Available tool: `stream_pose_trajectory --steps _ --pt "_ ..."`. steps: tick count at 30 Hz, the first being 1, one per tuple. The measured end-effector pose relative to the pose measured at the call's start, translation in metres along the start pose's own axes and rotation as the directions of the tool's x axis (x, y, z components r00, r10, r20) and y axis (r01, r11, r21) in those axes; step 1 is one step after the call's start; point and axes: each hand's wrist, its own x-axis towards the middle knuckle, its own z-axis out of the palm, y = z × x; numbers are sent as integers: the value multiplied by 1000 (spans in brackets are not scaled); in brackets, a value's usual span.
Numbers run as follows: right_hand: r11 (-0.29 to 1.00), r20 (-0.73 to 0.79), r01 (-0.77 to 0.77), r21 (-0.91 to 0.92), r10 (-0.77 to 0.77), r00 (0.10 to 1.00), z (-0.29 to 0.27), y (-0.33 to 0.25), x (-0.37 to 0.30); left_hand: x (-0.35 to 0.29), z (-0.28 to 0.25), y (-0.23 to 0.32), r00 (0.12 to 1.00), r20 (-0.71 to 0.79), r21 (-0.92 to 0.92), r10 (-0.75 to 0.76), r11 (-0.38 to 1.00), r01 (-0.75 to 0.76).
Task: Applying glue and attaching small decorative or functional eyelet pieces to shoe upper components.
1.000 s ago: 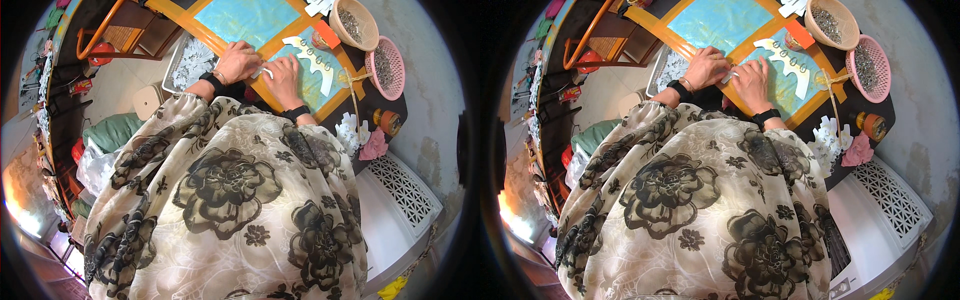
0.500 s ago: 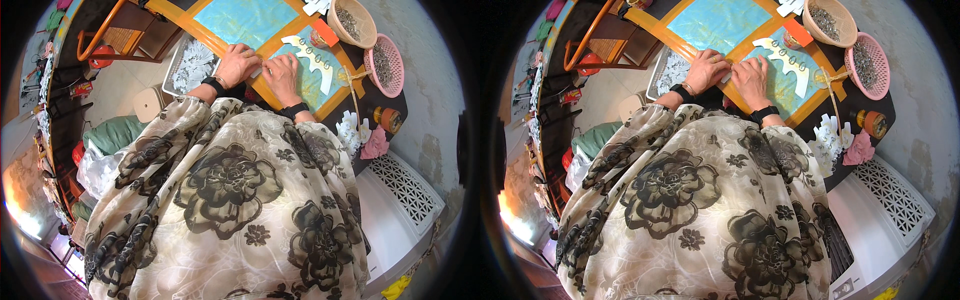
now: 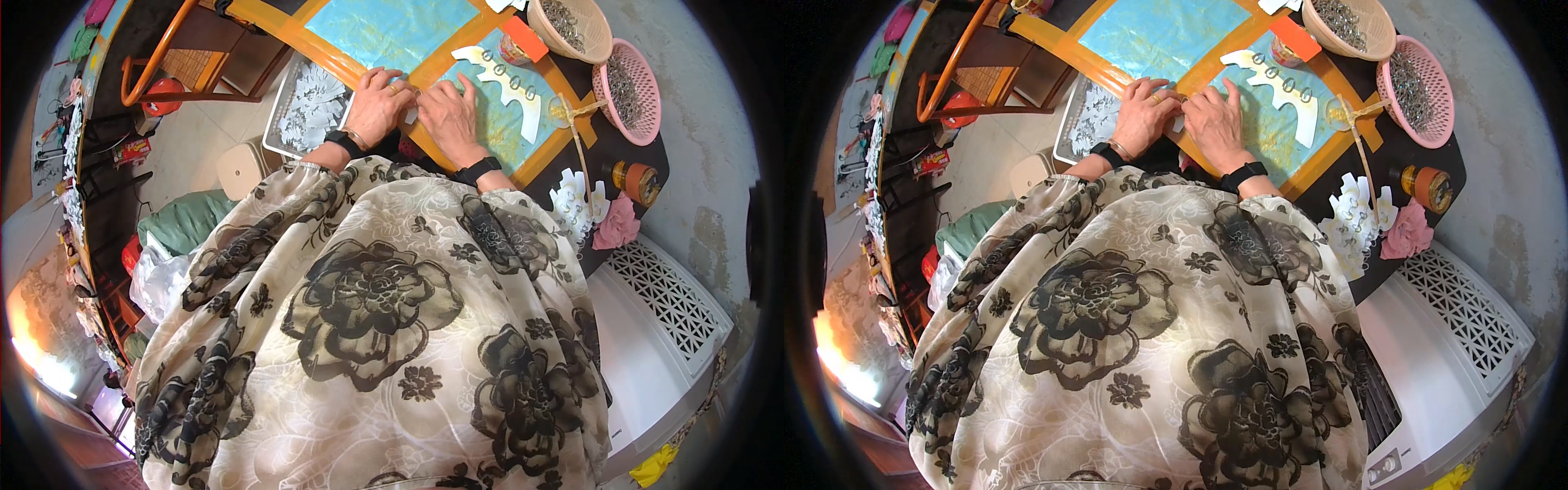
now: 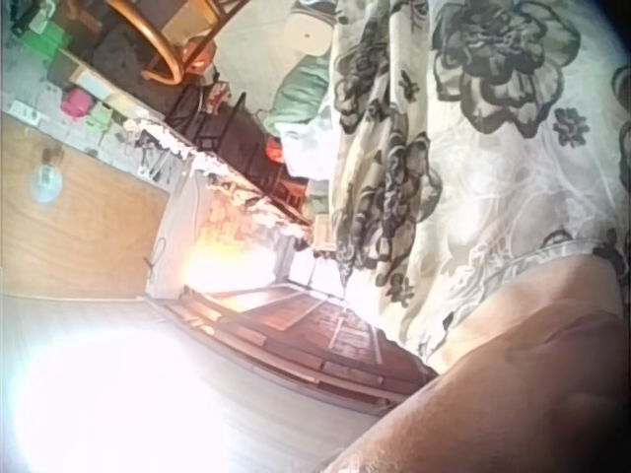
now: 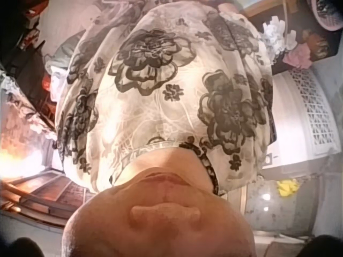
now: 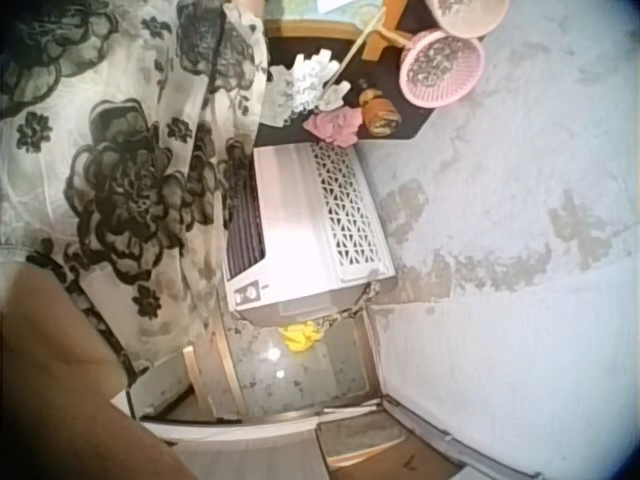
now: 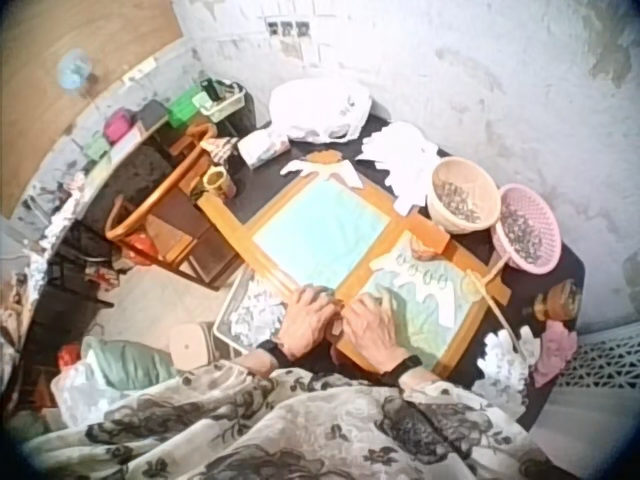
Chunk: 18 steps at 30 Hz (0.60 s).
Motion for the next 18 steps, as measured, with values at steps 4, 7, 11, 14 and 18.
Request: stream_pose_trajectory --steps 4,7,11,14,18 --pt "999 15 43 -6 -43 999 -2 -1 -1 -2 -2 -2 1000 6 -5 25 1000 -25" --pt "998 26 62 -13 -61 998 0 1 -2 -1 -5 -2 1000 23 -34 21 999 -20" --pt "998 36 64 10 -65 997 -2 1 -1 -3 -6 -3 999 37 -67 24 998 -22" --pt "997 42 73 17 -74 996 -4 1 -3 -2 -10 1 999 42 -66 22 998 -19" --pt "996 33 88 -24 -87 996 -5 -1 -3 -6 -11 2 998 33 -25 57 998 -56"
